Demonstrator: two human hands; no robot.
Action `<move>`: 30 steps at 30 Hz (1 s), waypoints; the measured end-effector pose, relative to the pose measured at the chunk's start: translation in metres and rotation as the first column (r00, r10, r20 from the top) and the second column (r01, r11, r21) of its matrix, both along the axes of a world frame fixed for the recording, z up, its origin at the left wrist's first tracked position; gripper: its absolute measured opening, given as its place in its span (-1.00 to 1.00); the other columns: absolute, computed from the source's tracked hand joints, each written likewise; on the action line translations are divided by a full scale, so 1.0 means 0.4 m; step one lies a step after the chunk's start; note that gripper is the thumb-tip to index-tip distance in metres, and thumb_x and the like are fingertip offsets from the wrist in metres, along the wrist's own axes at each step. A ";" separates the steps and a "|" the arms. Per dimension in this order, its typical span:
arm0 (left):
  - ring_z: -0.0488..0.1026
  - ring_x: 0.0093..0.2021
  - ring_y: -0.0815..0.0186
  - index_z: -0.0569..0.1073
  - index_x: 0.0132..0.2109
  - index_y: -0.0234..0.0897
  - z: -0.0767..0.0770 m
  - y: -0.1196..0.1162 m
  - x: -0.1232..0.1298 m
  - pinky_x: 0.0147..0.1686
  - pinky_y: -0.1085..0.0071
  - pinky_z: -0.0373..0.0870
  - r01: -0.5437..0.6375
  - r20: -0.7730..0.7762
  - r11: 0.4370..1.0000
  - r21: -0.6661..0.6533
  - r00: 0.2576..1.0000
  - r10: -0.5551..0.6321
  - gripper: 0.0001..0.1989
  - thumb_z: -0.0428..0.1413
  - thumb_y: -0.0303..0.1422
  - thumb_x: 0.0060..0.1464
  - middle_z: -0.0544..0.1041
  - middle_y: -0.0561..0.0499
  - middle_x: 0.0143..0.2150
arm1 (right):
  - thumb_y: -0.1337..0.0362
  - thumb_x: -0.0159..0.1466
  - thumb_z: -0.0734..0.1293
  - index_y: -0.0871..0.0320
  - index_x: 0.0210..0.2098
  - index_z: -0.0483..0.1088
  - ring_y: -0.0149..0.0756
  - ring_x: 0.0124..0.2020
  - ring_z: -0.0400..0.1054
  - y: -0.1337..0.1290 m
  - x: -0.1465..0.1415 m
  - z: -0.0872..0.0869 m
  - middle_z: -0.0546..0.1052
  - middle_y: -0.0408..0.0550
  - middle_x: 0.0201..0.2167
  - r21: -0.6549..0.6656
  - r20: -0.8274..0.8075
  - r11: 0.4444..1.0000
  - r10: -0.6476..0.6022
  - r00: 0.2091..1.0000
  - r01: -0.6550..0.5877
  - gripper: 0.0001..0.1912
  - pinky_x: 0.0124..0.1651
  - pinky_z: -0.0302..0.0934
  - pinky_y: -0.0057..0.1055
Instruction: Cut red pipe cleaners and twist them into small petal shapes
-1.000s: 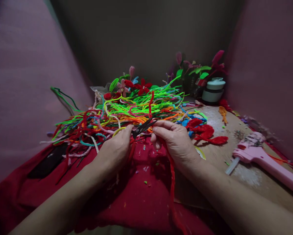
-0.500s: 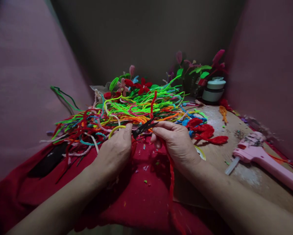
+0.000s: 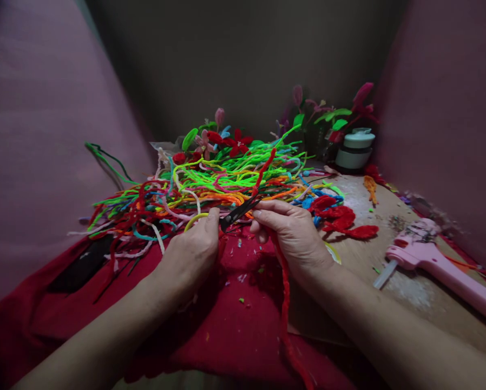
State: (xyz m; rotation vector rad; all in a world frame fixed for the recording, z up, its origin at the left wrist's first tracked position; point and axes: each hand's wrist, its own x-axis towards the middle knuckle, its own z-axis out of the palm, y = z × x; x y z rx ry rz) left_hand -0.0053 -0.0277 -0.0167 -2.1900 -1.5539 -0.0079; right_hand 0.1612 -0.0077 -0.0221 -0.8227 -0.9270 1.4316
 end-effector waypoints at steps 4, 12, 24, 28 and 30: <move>0.51 -0.27 0.23 0.18 0.11 -0.59 0.004 0.001 0.003 -0.37 0.39 0.49 -0.012 0.019 0.998 -0.057 1.000 0.014 -0.60 -0.24 -0.63 0.13 0.48 -0.23 -0.23 | 0.35 -0.01 0.43 0.19 -0.47 0.46 -0.50 -0.70 0.24 0.001 0.001 -0.003 0.48 -0.14 -0.67 -0.004 0.012 1.000 0.007 1.000 -0.007 -0.90 -0.60 0.06 -0.53; 0.53 -0.31 0.20 0.22 0.05 -0.54 0.002 0.001 -0.006 -0.39 0.35 0.47 0.033 0.067 0.993 -0.111 0.997 -0.026 -0.61 -0.23 -0.66 0.07 0.50 -0.23 -0.26 | 0.35 0.00 0.42 0.19 -0.44 0.47 -0.52 -0.70 0.23 0.005 0.002 -0.013 0.49 -0.15 -0.66 0.036 -0.009 0.999 0.034 0.999 -0.033 -0.90 -0.60 0.06 -0.54; 0.47 -0.47 0.33 0.28 -0.05 -0.33 0.046 0.033 -0.022 -0.54 0.51 0.31 0.304 0.980 0.933 -0.193 0.111 0.167 -0.66 0.10 -0.28 0.04 0.51 -0.04 -0.35 | 0.35 0.01 0.42 0.20 -0.40 0.46 -0.52 -0.75 0.22 -0.011 -0.004 -0.002 0.45 -0.16 -0.70 -0.023 -0.018 0.982 0.185 0.983 -0.185 -0.87 -0.67 0.04 -0.57; 0.43 -0.51 0.47 0.33 -0.09 -0.33 0.048 0.032 -0.001 -0.50 0.56 0.35 0.490 0.842 0.860 -0.141 -0.397 0.364 -0.57 0.25 -0.41 -0.16 0.51 0.03 -0.31 | 0.36 0.00 0.40 0.22 -0.44 0.43 -0.51 -0.81 0.18 -0.020 -0.011 -0.012 0.44 -0.14 -0.74 -0.130 0.021 0.927 0.357 0.934 -0.351 -0.89 -0.72 0.00 -0.57; 0.40 -0.56 0.52 0.36 -0.14 -0.33 0.043 0.036 0.001 -0.54 0.58 0.32 0.510 0.782 0.853 -0.112 -0.484 0.392 -0.59 0.27 -0.46 -0.21 0.49 0.09 -0.39 | 0.36 0.00 0.40 0.21 -0.43 0.42 -0.48 -0.81 0.19 -0.026 -0.014 -0.017 0.45 -0.14 -0.74 -0.166 0.039 0.881 0.456 0.889 -0.444 -0.88 -0.72 0.03 -0.56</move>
